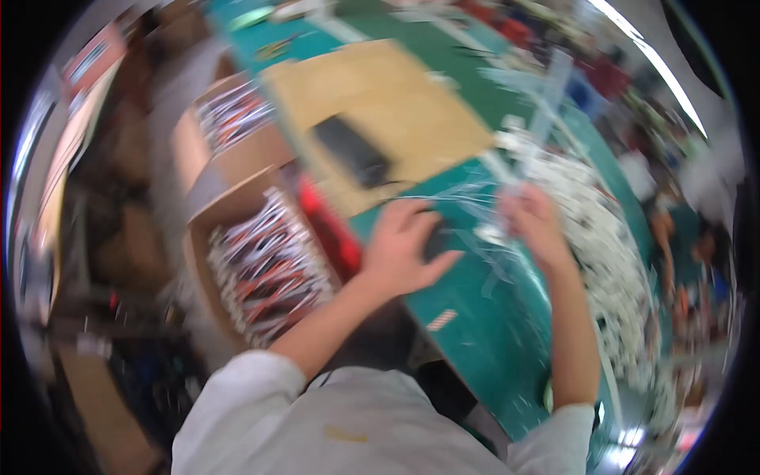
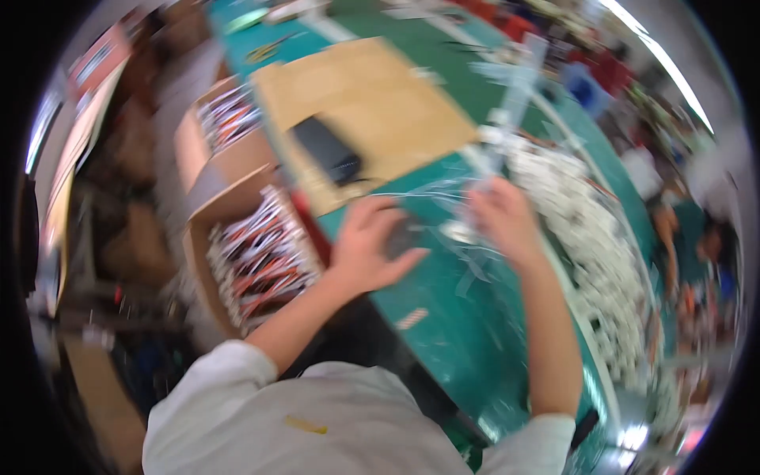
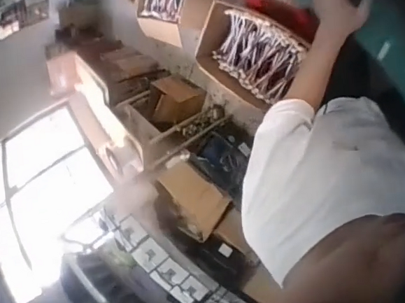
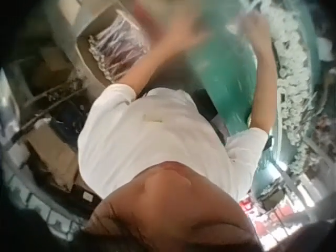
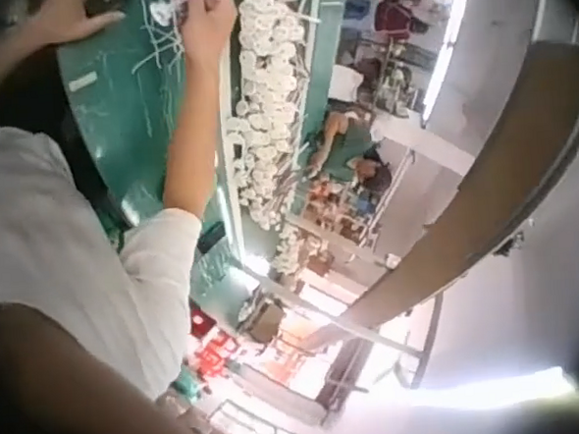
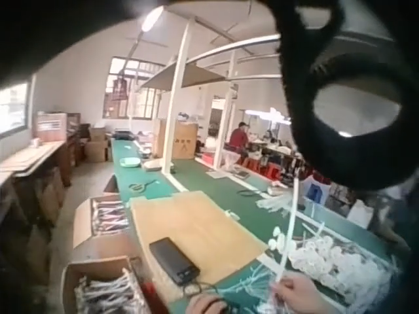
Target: Assembling LED light strips by connecting components and then packaging the completed units into a cardboard box.
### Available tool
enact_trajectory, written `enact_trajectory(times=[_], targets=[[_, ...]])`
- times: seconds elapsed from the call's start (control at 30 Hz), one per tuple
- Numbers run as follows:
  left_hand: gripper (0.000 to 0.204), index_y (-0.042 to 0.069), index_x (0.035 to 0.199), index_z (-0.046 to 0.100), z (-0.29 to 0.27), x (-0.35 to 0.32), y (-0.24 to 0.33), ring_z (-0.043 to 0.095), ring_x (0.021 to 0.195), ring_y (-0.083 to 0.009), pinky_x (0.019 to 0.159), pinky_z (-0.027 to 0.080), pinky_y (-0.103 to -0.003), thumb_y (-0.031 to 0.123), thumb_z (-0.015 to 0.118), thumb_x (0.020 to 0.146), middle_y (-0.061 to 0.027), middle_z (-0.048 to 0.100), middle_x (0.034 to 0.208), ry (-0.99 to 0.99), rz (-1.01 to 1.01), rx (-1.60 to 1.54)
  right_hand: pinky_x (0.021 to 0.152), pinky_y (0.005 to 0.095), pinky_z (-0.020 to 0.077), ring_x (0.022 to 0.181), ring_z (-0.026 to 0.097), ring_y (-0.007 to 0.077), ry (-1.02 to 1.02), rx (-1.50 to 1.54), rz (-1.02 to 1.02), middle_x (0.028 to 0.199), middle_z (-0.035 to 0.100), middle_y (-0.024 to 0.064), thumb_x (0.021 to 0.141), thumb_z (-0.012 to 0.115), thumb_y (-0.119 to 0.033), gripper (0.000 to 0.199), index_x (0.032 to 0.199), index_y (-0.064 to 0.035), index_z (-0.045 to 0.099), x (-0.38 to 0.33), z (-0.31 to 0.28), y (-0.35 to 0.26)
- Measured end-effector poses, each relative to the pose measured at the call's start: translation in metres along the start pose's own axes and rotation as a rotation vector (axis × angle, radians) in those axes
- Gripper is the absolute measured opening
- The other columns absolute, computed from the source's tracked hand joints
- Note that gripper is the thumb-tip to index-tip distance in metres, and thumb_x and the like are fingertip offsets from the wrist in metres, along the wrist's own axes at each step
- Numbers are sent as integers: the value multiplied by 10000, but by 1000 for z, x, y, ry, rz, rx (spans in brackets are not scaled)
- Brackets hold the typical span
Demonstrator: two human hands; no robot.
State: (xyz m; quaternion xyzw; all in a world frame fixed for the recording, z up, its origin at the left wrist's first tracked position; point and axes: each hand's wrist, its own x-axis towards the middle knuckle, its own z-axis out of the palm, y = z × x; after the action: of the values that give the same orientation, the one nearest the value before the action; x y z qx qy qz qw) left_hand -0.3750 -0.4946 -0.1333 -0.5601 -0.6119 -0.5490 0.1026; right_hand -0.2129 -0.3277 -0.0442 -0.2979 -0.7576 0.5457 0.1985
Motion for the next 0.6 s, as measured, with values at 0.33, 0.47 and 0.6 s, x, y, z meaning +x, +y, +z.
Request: enact_trajectory(times=[0.33,0.47,0.6], targets=[[83,19,797,619,-134,-85,-108,632,824,-288,757,499,-376,-6,670,737,-143,658,884,515,-226,141,480,205,317,537,447,65,436,284,-45,616,496,17,1015,508,-159,152,1008,-25,580,-24,88,72],[146,47,876,631,-185,-208,-262,600,943,-331,801,483,-454,137,695,780,-124,654,921,-1,-761,704,547,198,335,620,448,69,496,413,-77,671,478,12,1021,493,-187,179,986,-30,573,-23,75,87],[202,42,918,678,-214,-301,-333,602,1013,-337,855,486,-472,178,635,775,-142,666,1008,-383,-919,793,494,185,276,574,369,38,413,177,-106,716,468,-7,1019,470,-156,190,1009,10,563,-25,68,87]])
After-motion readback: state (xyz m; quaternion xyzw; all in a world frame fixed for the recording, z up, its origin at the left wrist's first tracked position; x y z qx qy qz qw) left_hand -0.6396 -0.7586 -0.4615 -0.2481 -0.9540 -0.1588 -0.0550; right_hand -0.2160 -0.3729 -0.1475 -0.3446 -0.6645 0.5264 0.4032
